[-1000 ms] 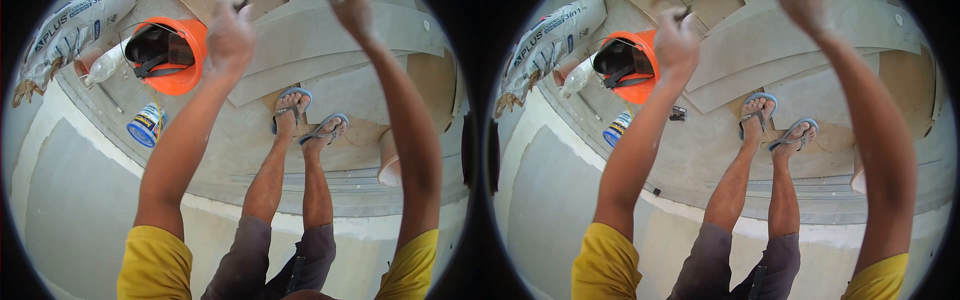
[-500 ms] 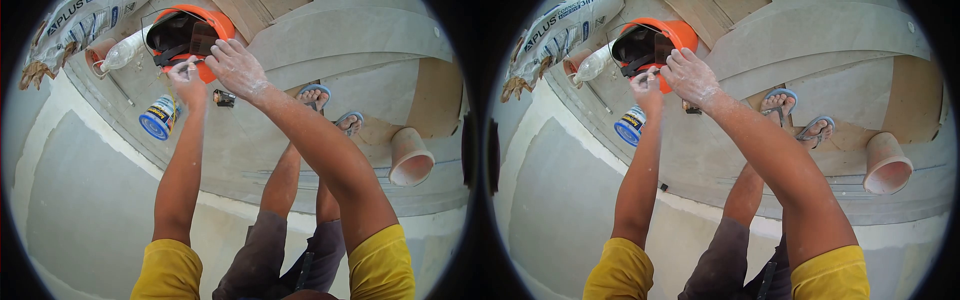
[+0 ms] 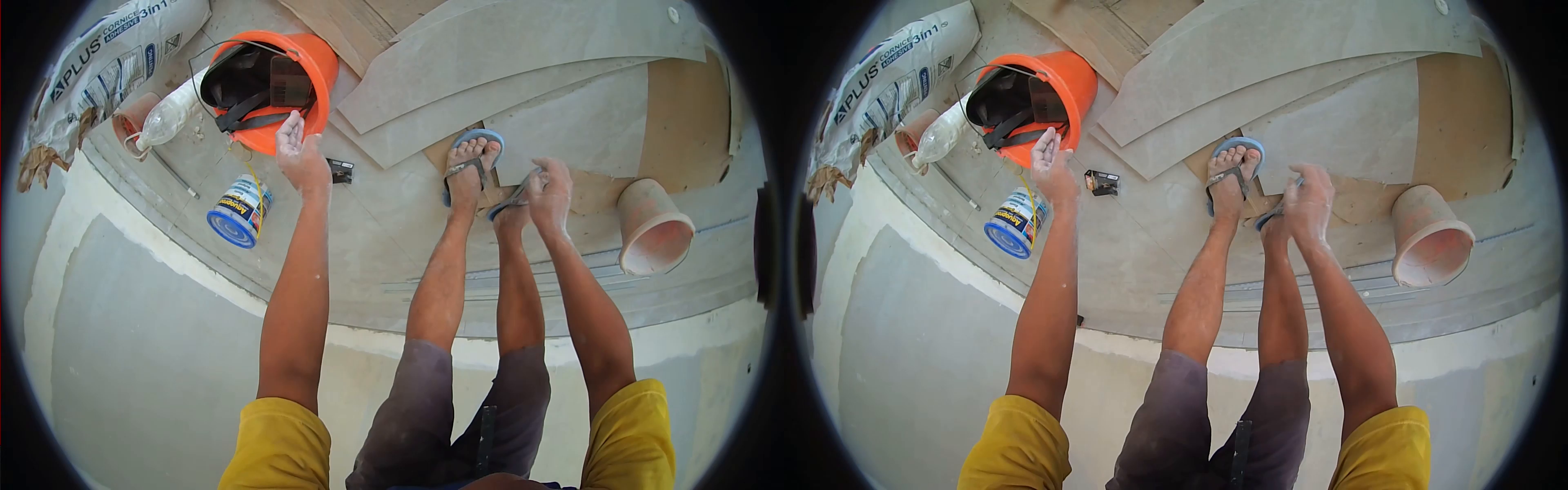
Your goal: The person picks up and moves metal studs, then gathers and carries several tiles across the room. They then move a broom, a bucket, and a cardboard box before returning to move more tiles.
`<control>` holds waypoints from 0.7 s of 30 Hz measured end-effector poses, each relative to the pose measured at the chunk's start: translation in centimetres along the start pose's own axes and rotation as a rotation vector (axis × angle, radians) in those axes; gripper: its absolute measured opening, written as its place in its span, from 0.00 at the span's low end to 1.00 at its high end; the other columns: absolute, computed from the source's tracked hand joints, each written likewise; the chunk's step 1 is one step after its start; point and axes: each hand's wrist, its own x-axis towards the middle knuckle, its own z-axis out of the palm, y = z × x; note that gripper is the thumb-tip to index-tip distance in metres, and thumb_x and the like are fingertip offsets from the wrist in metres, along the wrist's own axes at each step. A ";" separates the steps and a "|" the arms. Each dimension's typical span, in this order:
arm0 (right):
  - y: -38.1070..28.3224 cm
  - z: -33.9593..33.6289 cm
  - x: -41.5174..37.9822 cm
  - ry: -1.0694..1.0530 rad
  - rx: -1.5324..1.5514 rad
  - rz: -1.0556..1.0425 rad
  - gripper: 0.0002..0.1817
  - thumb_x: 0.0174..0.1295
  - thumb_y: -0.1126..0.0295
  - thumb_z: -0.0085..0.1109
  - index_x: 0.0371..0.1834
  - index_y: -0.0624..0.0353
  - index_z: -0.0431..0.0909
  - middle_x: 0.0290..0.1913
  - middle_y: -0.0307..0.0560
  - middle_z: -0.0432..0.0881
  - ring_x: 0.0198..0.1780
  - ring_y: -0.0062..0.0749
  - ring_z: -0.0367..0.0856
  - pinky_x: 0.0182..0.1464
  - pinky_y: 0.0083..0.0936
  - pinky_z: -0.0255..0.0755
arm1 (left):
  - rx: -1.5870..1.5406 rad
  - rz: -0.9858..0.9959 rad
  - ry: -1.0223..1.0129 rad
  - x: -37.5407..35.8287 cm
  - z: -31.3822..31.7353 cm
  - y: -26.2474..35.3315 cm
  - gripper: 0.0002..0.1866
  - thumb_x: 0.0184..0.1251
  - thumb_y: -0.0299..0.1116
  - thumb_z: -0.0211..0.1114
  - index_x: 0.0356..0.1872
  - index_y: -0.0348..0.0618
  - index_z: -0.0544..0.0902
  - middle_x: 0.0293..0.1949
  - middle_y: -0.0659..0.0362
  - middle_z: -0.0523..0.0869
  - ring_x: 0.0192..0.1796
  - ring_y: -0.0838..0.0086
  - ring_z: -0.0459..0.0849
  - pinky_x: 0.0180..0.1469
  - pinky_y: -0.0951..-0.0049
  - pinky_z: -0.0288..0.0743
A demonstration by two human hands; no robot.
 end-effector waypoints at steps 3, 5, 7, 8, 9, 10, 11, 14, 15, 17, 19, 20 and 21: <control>5.4 -2.5 0.3 0.092 0.111 0.203 0.14 0.54 0.73 0.59 0.44 0.61 0.76 0.40 0.50 0.78 0.43 0.40 0.77 0.47 0.32 0.69 | 0.227 0.089 0.070 -1.0 -0.3 1.5 0.27 0.46 0.17 0.57 0.54 0.30 0.71 0.57 0.46 0.74 0.61 0.60 0.72 0.62 0.66 0.64; 7.8 -3.4 1.0 0.169 0.185 0.340 0.14 0.56 0.70 0.60 0.45 0.63 0.76 0.40 0.49 0.79 0.42 0.37 0.77 0.46 0.29 0.70 | 0.328 0.216 0.082 -2.1 -0.1 1.9 0.27 0.44 0.20 0.60 0.52 0.33 0.72 0.53 0.49 0.76 0.58 0.58 0.72 0.59 0.64 0.64; 9.9 -4.2 2.3 0.332 0.207 0.506 0.17 0.58 0.65 0.61 0.45 0.66 0.75 0.41 0.48 0.79 0.42 0.31 0.77 0.47 0.25 0.70 | 0.785 0.631 0.003 -4.3 1.9 4.6 0.25 0.46 0.22 0.62 0.51 0.33 0.73 0.50 0.48 0.75 0.55 0.59 0.72 0.60 0.67 0.63; 10.5 -4.5 2.9 0.352 0.221 0.589 0.21 0.57 0.63 0.62 0.47 0.68 0.75 0.41 0.49 0.79 0.43 0.31 0.76 0.48 0.25 0.70 | 0.756 0.687 -0.119 -4.8 3.3 5.4 0.25 0.50 0.27 0.66 0.52 0.34 0.73 0.50 0.48 0.74 0.54 0.57 0.72 0.61 0.65 0.63; 11.4 -4.1 3.4 0.370 0.217 0.595 0.21 0.57 0.63 0.62 0.47 0.68 0.75 0.41 0.49 0.79 0.43 0.31 0.76 0.48 0.25 0.70 | 0.741 0.695 -0.130 -4.9 5.3 5.6 0.25 0.50 0.27 0.66 0.52 0.34 0.73 0.50 0.48 0.74 0.54 0.57 0.72 0.61 0.65 0.63; 12.1 -3.3 4.0 0.364 0.292 0.618 0.23 0.57 0.61 0.63 0.48 0.68 0.74 0.41 0.48 0.79 0.44 0.30 0.76 0.47 0.25 0.69 | 0.659 0.652 -0.246 -4.7 7.8 5.5 0.28 0.50 0.31 0.69 0.53 0.34 0.72 0.52 0.48 0.74 0.56 0.56 0.72 0.62 0.63 0.62; 12.6 -2.9 4.5 0.358 0.369 0.639 0.25 0.56 0.60 0.63 0.50 0.68 0.74 0.41 0.48 0.79 0.44 0.29 0.76 0.47 0.24 0.69 | 0.578 0.608 -0.360 -4.3 10.4 5.5 0.31 0.50 0.35 0.72 0.55 0.34 0.70 0.54 0.48 0.73 0.58 0.55 0.71 0.62 0.61 0.62; 8.7 -1.2 6.2 0.227 0.694 0.623 0.29 0.56 0.57 0.64 0.52 0.71 0.72 0.42 0.49 0.79 0.43 0.28 0.77 0.47 0.23 0.70 | 0.652 0.646 -0.425 -1.3 18.5 5.5 0.46 0.46 0.49 0.75 0.62 0.35 0.63 0.60 0.46 0.69 0.64 0.55 0.66 0.65 0.59 0.61; 6.8 -0.6 6.7 0.171 0.775 0.610 0.30 0.55 0.56 0.65 0.52 0.71 0.72 0.42 0.50 0.80 0.43 0.29 0.77 0.47 0.23 0.70 | 0.702 0.665 -0.428 0.0 20.9 5.3 0.50 0.44 0.54 0.75 0.64 0.36 0.61 0.62 0.46 0.67 0.66 0.54 0.64 0.66 0.59 0.60; 3.9 1.5 8.0 0.136 0.832 0.603 0.32 0.54 0.55 0.66 0.52 0.73 0.71 0.43 0.53 0.80 0.45 0.31 0.78 0.48 0.23 0.71 | 0.848 0.513 -0.519 1.7 24.6 6.5 0.53 0.41 0.58 0.74 0.65 0.36 0.60 0.63 0.47 0.66 0.66 0.54 0.64 0.66 0.59 0.60; 1.0 2.9 9.1 0.102 0.853 0.599 0.35 0.51 0.53 0.68 0.53 0.73 0.70 0.46 0.55 0.79 0.50 0.33 0.76 0.51 0.24 0.70 | 0.995 0.351 -0.609 1.8 26.1 6.6 0.56 0.38 0.63 0.73 0.65 0.37 0.60 0.64 0.47 0.65 0.67 0.54 0.63 0.66 0.60 0.60; 0.0 3.4 9.5 0.103 0.857 0.600 0.35 0.51 0.53 0.68 0.53 0.73 0.70 0.46 0.55 0.79 0.50 0.33 0.76 0.51 0.24 0.70 | 1.020 0.362 -0.600 1.6 26.4 6.4 0.58 0.36 0.66 0.72 0.65 0.35 0.61 0.64 0.46 0.66 0.67 0.54 0.62 0.66 0.60 0.60; -0.9 4.0 10.0 0.121 0.793 0.640 0.35 0.50 0.53 0.69 0.51 0.73 0.71 0.44 0.54 0.79 0.48 0.34 0.77 0.50 0.26 0.70 | 1.049 0.373 -0.590 1.7 26.4 6.2 0.60 0.34 0.68 0.72 0.64 0.34 0.61 0.63 0.45 0.66 0.68 0.54 0.61 0.66 0.60 0.60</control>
